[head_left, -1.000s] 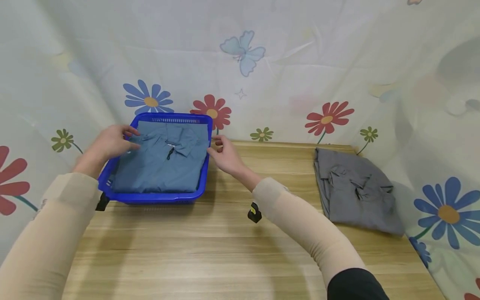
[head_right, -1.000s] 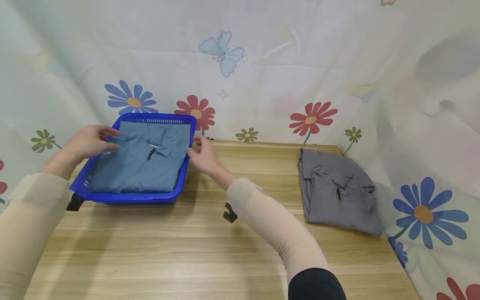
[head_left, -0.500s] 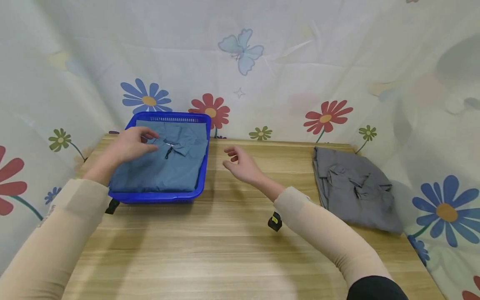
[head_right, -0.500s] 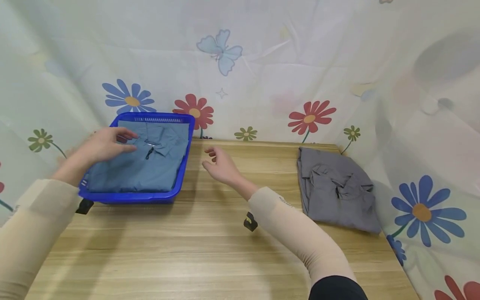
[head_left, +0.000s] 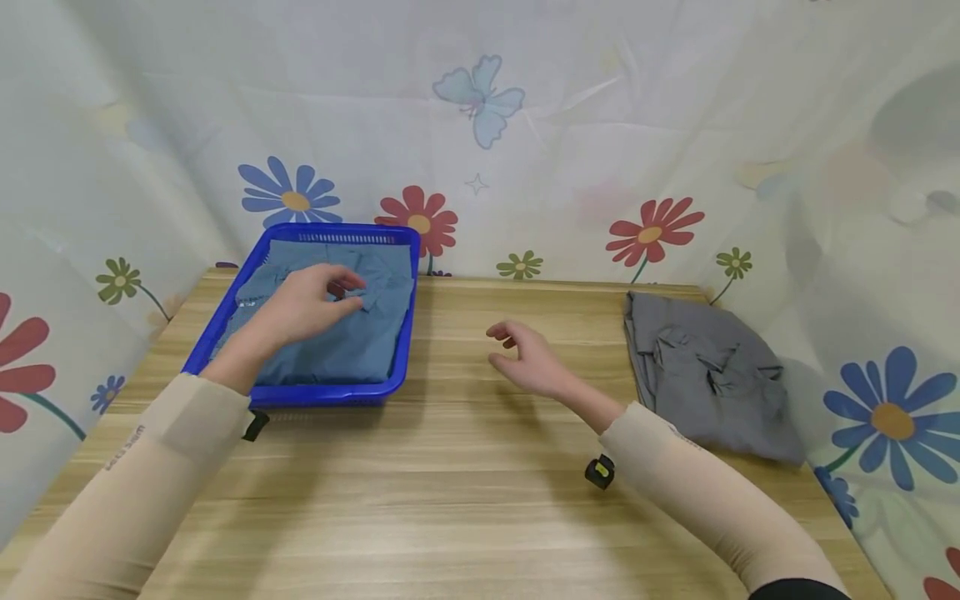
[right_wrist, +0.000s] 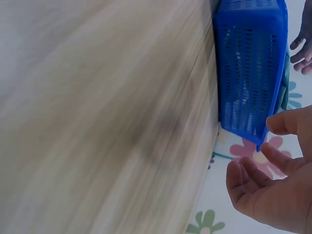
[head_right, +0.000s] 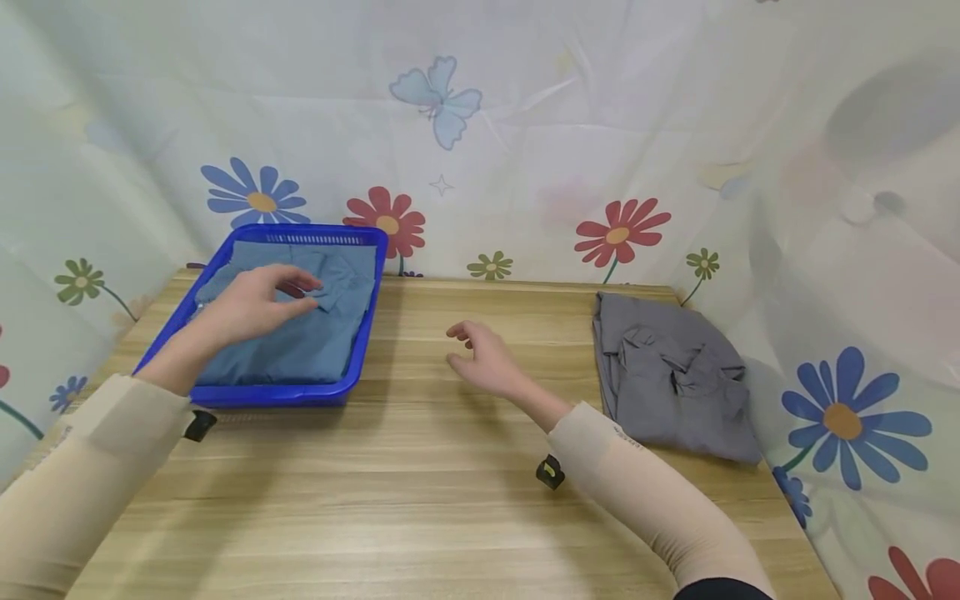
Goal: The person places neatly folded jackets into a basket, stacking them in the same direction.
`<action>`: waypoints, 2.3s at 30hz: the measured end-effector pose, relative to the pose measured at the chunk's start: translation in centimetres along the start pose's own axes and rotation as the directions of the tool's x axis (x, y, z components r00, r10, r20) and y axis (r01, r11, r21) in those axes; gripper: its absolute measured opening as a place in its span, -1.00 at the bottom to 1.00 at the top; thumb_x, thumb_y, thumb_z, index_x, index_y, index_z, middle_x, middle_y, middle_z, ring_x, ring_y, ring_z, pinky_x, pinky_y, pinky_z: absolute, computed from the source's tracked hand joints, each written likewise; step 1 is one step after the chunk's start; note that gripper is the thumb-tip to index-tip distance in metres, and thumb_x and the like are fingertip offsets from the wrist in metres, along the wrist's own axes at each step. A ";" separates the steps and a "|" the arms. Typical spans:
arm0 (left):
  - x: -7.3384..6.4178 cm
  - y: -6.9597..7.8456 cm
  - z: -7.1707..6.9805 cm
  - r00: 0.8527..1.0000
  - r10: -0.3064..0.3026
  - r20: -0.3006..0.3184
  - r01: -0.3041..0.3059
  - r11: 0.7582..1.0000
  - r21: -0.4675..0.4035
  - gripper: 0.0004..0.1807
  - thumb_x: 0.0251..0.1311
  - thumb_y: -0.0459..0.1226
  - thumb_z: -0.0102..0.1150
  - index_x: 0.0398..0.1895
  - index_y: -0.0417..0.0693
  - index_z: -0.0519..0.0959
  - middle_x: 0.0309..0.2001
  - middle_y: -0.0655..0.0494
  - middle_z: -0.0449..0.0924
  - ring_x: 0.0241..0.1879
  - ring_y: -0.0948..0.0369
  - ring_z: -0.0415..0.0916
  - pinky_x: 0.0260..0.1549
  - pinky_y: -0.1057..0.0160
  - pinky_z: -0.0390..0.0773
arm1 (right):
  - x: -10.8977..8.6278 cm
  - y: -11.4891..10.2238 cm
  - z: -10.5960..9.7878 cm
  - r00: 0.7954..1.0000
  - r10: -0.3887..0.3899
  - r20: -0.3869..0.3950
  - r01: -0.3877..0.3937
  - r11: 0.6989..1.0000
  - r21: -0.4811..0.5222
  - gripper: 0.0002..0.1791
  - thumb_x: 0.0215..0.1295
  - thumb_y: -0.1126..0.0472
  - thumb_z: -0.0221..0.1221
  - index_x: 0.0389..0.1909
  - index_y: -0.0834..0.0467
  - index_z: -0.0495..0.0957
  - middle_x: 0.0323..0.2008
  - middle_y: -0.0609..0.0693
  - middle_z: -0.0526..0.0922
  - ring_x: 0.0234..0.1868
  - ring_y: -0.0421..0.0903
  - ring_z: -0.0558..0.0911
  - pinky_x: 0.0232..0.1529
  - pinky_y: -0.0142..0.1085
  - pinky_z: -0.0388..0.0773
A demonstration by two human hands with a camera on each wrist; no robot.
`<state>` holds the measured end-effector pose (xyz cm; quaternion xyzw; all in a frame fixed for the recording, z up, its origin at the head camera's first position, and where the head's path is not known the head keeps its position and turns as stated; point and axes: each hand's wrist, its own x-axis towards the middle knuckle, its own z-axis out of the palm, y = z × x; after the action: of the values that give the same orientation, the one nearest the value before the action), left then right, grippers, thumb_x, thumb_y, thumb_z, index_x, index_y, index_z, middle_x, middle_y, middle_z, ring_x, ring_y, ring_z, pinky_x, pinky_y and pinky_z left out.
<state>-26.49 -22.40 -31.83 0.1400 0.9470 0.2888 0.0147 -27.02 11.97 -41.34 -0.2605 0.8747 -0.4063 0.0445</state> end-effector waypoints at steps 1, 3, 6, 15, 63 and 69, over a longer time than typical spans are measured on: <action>-0.1 0.3 0.2 1.000 0.012 -0.003 -0.012 1.000 -0.002 -0.63 0.47 -0.24 0.15 0.22 -0.26 0.57 0.16 -0.25 0.57 0.15 -0.16 0.48 0.11 -0.20 0.47 | -0.4 0.2 -0.2 1.000 0.001 -0.002 -0.001 1.000 -0.002 -0.56 0.43 0.30 0.19 0.26 0.35 0.46 0.20 0.29 0.52 0.20 0.28 0.50 0.23 0.05 0.43; -0.2 0.9 0.7 0.999 0.033 -0.009 -0.033 0.999 -0.009 -0.65 0.46 -0.25 0.16 0.20 -0.26 0.58 0.16 -0.24 0.57 0.14 -0.14 0.49 0.12 -0.19 0.46 | -1.0 0.6 -0.5 1.000 0.001 -0.005 -0.001 1.000 0.000 -0.57 0.42 0.32 0.20 0.25 0.38 0.46 0.19 0.32 0.52 0.20 0.32 0.49 0.23 0.09 0.42; -0.4 1.5 1.5 0.998 0.064 -0.015 -0.065 0.998 -0.021 -0.67 0.46 -0.27 0.17 0.18 -0.25 0.60 0.17 -0.21 0.57 0.13 -0.13 0.49 0.13 -0.18 0.47 | -1.9 1.3 -1.0 1.000 0.011 -0.008 -0.011 1.000 0.004 -0.58 0.43 0.35 0.19 0.24 0.40 0.46 0.19 0.36 0.50 0.20 0.34 0.47 0.24 0.14 0.40; -0.9 3.2 3.7 0.988 0.153 -0.028 -0.154 0.987 -0.053 -0.72 0.45 -0.32 0.17 0.14 -0.21 0.62 0.11 -0.12 0.61 0.09 -0.07 0.51 0.10 -0.13 0.48 | -5.2 3.4 -3.1 0.994 0.107 -0.032 -0.105 0.993 0.052 -0.58 0.49 0.34 0.16 0.29 0.39 0.42 0.25 0.34 0.47 0.25 0.34 0.42 0.17 0.19 0.43; -2.1 6.7 15.8 0.903 0.380 0.200 -0.287 0.881 -0.377 -0.74 0.40 -0.33 0.25 0.12 -0.10 0.62 0.01 0.06 0.66 -0.05 0.19 0.58 -0.15 0.22 0.62 | -11.3 14.5 -13.4 0.844 0.496 -0.205 -0.536 0.775 -0.333 -0.33 0.41 0.20 0.01 0.46 0.42 0.18 0.40 0.61 0.04 0.39 0.62 0.01 0.19 0.54 0.09; -1.9 6.7 16.6 0.906 0.370 0.204 -0.270 0.878 -0.395 -0.72 0.40 -0.35 0.24 0.12 -0.24 0.60 0.03 -0.10 0.65 -0.05 0.15 0.58 -0.10 0.24 0.60 | -10.6 13.6 -12.6 0.876 0.446 -0.183 -0.482 0.806 -0.343 -0.34 0.39 0.19 0.05 0.44 0.40 0.24 0.38 0.60 0.11 0.37 0.61 0.06 0.19 0.52 0.12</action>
<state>-21.14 -8.64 -42.04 0.3294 0.8306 0.4321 0.1221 -27.24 33.07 -44.32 -0.0229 0.9744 -0.2180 0.0504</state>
